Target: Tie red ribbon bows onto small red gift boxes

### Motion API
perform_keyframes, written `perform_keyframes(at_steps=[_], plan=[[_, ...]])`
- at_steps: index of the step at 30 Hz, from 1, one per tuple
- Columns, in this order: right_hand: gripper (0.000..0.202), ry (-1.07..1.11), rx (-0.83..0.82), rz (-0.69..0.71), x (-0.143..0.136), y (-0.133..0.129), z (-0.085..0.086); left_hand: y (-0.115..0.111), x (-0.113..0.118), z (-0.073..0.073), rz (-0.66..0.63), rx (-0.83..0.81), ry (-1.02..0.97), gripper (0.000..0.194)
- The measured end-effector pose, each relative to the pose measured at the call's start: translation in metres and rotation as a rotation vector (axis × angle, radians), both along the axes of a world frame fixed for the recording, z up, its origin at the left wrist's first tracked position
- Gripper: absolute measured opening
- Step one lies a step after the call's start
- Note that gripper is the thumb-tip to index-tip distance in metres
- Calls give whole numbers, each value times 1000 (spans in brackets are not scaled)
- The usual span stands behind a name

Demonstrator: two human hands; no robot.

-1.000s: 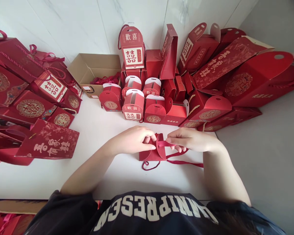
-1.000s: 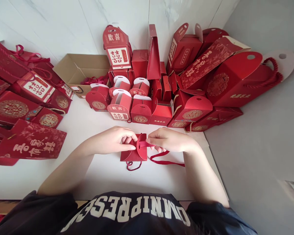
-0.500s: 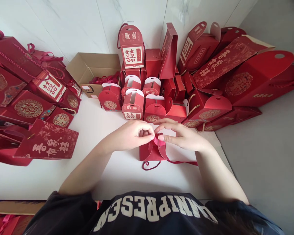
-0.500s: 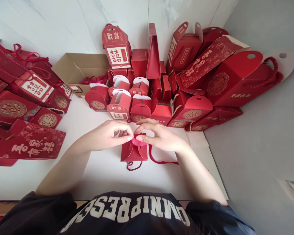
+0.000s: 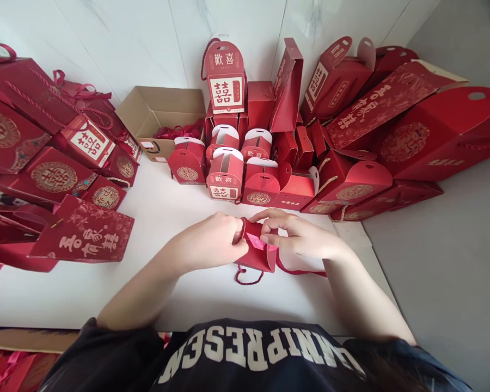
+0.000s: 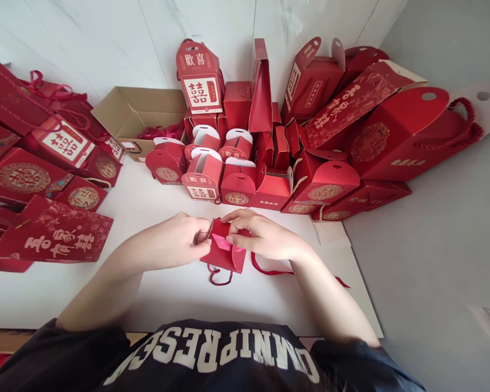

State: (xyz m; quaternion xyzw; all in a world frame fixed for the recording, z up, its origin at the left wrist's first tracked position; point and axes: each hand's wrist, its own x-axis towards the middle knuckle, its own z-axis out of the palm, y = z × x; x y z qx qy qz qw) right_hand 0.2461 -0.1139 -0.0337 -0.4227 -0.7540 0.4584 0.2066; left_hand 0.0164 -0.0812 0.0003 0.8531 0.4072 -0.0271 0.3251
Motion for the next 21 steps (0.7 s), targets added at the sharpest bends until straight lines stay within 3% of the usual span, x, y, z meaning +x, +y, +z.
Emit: perform_keyframes(at_steps=[6, 16, 21], plan=[[21, -81, 66, -53, -12, 2, 1, 19, -10, 7, -30, -100, -9, 21], [20, -53, 93, -64, -21, 6, 3, 21, -6, 12, -43, -104, -1, 16], [17, -29, 111, -84, -21, 4, 0, 25, -8, 13, -64, -148, 44, 32]])
